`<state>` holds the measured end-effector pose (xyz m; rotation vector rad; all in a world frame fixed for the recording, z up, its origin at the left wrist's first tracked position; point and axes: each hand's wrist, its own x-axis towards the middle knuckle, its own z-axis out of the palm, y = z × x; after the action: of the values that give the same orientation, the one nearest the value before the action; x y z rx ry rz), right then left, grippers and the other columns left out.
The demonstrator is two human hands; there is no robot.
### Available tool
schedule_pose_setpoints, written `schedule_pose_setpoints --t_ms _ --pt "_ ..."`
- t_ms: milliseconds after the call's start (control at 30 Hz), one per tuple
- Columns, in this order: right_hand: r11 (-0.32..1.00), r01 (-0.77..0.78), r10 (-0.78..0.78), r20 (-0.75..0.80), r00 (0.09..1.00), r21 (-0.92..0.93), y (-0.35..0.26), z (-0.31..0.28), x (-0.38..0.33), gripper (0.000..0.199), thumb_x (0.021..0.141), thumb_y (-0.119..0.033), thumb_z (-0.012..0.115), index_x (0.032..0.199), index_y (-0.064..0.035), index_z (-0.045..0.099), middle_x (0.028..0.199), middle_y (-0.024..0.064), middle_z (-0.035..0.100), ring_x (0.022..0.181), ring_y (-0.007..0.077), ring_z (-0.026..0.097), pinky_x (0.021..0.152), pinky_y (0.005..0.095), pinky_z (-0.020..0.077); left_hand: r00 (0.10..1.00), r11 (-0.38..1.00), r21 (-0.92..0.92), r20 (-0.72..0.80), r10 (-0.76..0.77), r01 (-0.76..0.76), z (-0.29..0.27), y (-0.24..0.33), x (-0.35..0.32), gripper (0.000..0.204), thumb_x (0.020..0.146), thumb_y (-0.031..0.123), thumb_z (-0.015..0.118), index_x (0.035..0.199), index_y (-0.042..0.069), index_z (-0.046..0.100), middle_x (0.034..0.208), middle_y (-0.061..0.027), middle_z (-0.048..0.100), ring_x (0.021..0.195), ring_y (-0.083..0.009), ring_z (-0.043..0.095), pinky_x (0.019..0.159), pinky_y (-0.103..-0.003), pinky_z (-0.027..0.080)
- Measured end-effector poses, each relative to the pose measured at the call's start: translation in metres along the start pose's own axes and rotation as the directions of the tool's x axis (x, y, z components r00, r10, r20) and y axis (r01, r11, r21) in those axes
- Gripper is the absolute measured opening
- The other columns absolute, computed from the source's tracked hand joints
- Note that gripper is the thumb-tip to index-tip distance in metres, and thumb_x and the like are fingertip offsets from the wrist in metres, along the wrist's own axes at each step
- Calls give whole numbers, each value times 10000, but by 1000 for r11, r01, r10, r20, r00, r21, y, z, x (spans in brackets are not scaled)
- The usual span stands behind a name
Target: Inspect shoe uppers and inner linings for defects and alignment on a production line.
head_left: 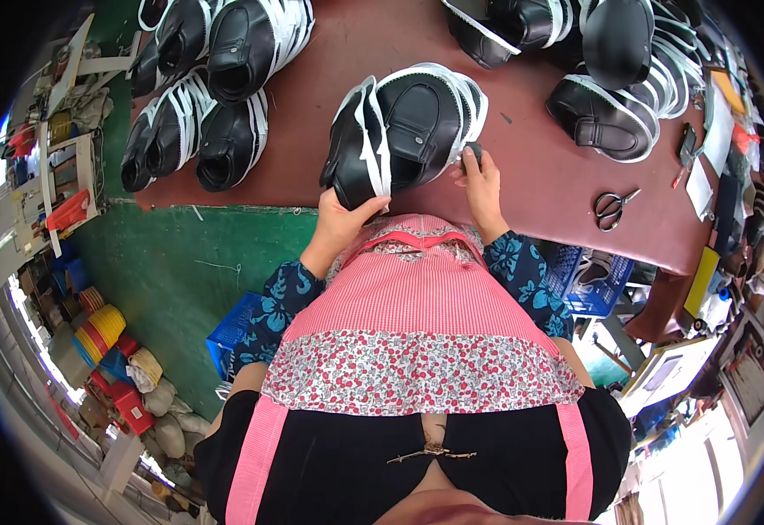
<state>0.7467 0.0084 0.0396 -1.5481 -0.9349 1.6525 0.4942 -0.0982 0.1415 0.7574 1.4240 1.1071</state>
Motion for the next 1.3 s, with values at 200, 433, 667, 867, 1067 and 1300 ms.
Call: schedule_pose_setpoints --t_ms 200,433,667,867,1067,1300 --pt "964 108 -80 120 989 -245 -20 30 -39 429 1135 -382 653 1014 28 688 792 172 703 659 269 673 641 398 523 989 972 -184 14 -147 147 14 -9 40 292 987 101 837 1252 -5 774 1148 -31 781 1023 -129 728 910 -325 582" --pt "894 87 -26 143 989 -440 -4 30 -56 483 1084 -387 665 924 67 708 793 254 716 786 429 738 745 513 544 983 974 -148 -40 -176 169 41 -9 82 316 1002 97 817 1281 -32 745 1219 -67 773 1074 -161 734 918 -341 592" --pt "913 189 -193 26 981 -362 8 42 -39 497 1127 -387 649 932 71 649 704 162 557 673 206 558 666 428 481 966 954 -162 -2 -258 254 40 -12 89 313 1000 80 811 1286 -28 744 1230 -70 774 1092 -184 742 944 -357 599" --pt "918 32 -32 7 999 -395 50 10 -62 476 1108 -403 675 908 28 693 684 105 624 679 193 653 656 399 504 977 944 -255 21 -212 210 27 -8 85 332 1004 74 807 1312 -25 732 1239 -79 771 1074 -193 759 933 -366 609" --pt "986 118 -130 -103 986 -118 10 10 -25 388 1156 -323 618 977 9 708 898 90 718 812 121 675 727 344 527 981 958 279 191 15 -69 -23 -3 45 408 961 196 861 1262 -58 755 1151 -110 811 1068 -236 780 951 -382 600" --pt "975 53 -55 3 998 216 -13 34 -38 351 1189 -300 569 1241 17 711 1071 43 746 877 122 678 820 299 539 898 605 668 261 356 -434 -13 -35 11 489 887 287 934 1149 -71 728 1129 -316 775 1008 -467 773 878 -485 610"
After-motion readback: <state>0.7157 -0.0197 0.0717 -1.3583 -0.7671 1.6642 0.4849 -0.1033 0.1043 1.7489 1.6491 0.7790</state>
